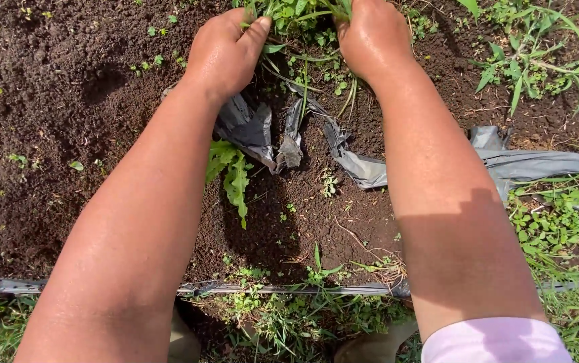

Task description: Pulling weeds by hand from a garden bed covered with black plastic mulch.

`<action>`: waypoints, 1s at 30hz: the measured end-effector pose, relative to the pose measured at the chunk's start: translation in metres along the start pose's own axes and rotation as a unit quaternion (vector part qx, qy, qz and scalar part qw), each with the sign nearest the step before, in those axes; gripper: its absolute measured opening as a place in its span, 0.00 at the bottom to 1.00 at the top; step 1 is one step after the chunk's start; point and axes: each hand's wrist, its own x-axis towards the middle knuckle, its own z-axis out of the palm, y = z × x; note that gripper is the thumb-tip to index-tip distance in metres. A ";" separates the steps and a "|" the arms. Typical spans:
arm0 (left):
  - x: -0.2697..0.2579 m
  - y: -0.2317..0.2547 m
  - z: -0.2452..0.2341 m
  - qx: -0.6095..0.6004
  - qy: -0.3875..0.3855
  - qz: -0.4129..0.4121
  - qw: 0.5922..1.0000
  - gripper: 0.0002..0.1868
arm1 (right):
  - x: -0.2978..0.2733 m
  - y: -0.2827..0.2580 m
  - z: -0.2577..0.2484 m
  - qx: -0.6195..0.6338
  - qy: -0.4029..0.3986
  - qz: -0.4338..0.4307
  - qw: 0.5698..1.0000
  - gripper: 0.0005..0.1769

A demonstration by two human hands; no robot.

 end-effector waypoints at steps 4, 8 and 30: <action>-0.007 0.014 -0.009 -0.049 -0.016 -0.033 0.998 0.27 | -0.043 -0.001 -0.034 0.336 0.161 0.077 0.925 0.09; 0.000 -0.004 -0.001 -0.020 -0.003 0.010 1.000 0.32 | -0.056 -0.058 -0.076 0.322 -0.010 0.183 0.929 0.18; -0.001 -0.004 -0.012 -0.120 -0.055 -0.040 0.990 0.15 | 0.007 -0.061 0.005 0.083 -0.012 0.013 0.996 0.08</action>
